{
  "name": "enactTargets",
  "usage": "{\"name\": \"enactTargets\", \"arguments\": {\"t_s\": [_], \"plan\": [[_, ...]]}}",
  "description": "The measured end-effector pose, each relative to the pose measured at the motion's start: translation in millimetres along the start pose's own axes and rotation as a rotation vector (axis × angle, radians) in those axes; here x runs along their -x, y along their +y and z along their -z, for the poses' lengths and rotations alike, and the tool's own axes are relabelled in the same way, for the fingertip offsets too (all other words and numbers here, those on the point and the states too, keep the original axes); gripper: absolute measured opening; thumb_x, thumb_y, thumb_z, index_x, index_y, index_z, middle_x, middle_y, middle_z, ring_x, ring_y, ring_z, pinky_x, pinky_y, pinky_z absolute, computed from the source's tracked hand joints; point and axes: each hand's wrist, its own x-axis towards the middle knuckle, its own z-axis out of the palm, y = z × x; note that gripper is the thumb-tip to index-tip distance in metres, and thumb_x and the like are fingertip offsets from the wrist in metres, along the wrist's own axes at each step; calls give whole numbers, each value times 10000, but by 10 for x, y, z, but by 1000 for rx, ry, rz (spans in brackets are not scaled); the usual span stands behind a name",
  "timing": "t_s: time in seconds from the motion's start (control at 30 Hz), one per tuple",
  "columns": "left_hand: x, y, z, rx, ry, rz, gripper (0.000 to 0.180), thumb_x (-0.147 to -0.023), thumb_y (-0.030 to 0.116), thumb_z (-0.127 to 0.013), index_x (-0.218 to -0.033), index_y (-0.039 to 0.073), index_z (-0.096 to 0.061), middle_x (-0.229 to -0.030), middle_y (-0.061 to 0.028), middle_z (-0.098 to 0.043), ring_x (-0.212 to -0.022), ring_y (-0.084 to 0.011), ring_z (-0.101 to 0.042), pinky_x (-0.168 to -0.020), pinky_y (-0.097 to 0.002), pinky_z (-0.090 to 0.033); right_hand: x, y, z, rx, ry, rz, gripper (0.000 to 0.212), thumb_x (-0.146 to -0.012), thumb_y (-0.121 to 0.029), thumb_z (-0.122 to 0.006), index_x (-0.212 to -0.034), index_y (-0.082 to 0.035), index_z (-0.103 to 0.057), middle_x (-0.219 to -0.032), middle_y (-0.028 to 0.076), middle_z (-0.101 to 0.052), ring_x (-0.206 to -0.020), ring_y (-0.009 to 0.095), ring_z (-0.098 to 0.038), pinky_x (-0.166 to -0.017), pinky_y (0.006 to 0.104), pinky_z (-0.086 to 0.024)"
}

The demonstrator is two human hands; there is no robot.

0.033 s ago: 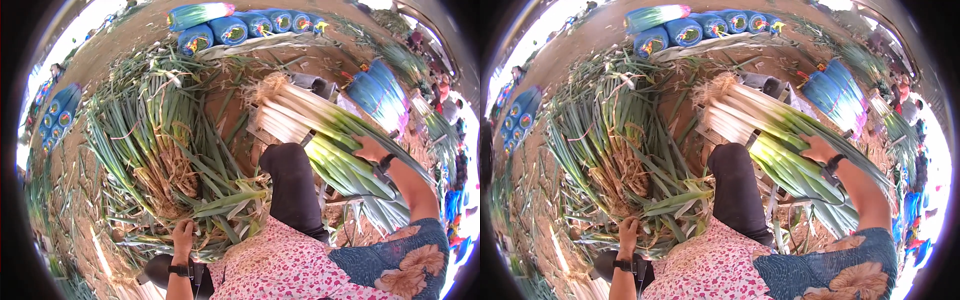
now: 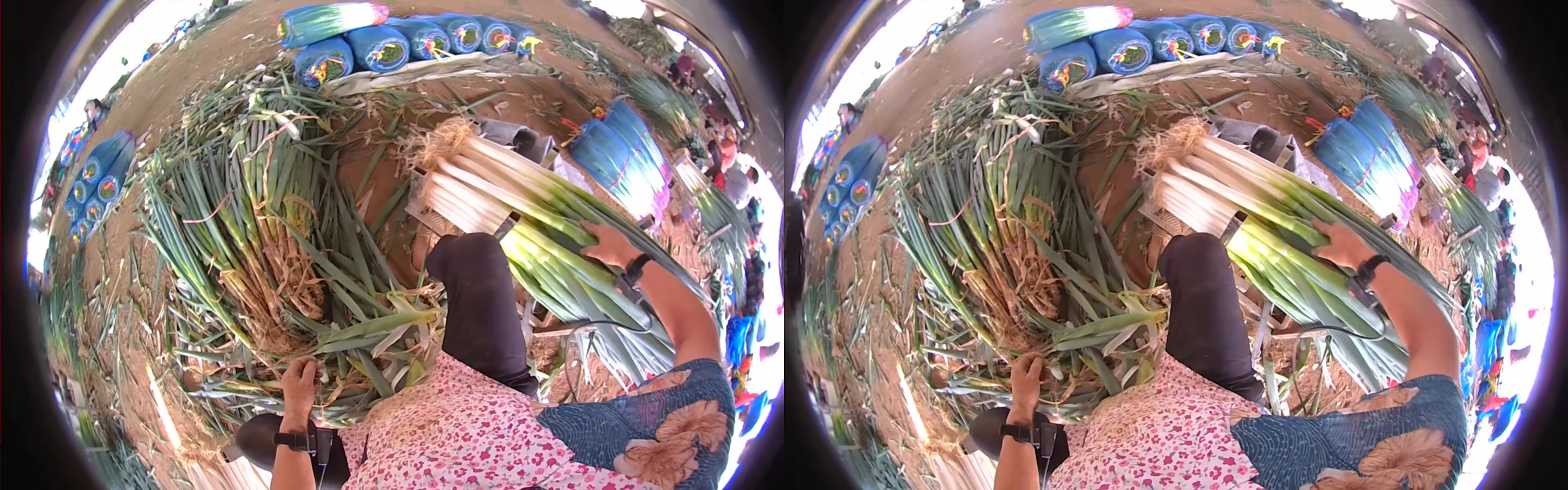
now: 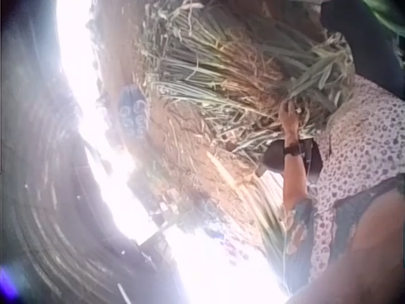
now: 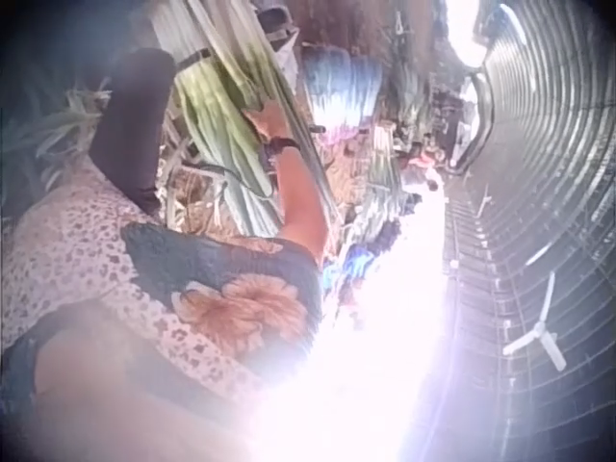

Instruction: Trimming, peeling, and bundling leeks in a large agricultural processing area.

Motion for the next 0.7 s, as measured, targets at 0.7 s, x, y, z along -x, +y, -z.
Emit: {"name": "enactTargets", "arguments": {"t_s": [0.7], "plan": [[-723, 782, 327, -52, 23, -339, 224, -878, 184, -541, -960, -16, -599, -745, -45, -604, -700, -100, -553, -666, -257, -454, -913, -1686, 366, 440, -86, 108, 525, -807, -492, -532, -1024, -26, -638, -1015, 219, -606, -943, 377, -569, -835, 444, -447]]}}
